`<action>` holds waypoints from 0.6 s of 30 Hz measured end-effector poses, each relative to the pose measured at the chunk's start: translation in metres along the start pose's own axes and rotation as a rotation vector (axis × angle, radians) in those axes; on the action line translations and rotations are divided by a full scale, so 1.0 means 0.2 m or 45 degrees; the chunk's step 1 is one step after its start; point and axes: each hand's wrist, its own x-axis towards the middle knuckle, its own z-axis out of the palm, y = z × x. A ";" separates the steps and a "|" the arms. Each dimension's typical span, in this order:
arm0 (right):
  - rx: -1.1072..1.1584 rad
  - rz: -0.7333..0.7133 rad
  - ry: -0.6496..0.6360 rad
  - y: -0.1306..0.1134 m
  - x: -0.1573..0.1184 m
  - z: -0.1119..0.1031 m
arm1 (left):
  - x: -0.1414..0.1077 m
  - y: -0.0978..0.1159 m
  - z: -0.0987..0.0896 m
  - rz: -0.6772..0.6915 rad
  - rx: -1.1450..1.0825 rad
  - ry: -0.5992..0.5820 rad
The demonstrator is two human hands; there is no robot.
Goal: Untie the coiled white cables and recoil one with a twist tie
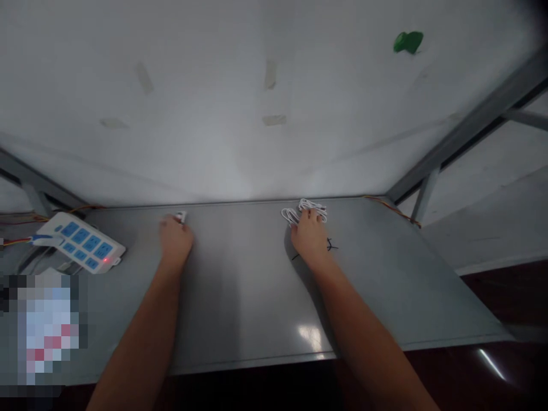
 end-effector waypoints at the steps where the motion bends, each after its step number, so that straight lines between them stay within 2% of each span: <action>1: 0.056 -0.014 0.046 -0.02 -0.01 0.00 | -0.04 0.07 0.04 0.041 -0.030 -0.043; 3: 0.310 -0.085 0.026 -0.06 -0.03 0.01 | -0.15 0.21 0.12 0.164 -0.109 -0.166; 5: 0.709 -0.206 -0.158 -0.11 -0.06 0.05 | -0.28 0.34 0.17 0.332 -0.312 -0.308; 8: 1.145 -0.281 -0.442 -0.17 -0.10 0.15 | -0.43 0.45 0.21 0.542 -0.495 -0.362; 13: 1.410 -0.024 -0.603 -0.18 -0.11 0.22 | -0.49 0.46 0.20 0.679 -0.654 -0.441; 18: 1.694 0.031 -0.603 -0.18 -0.10 0.19 | -0.47 0.45 0.19 0.860 -0.631 -0.341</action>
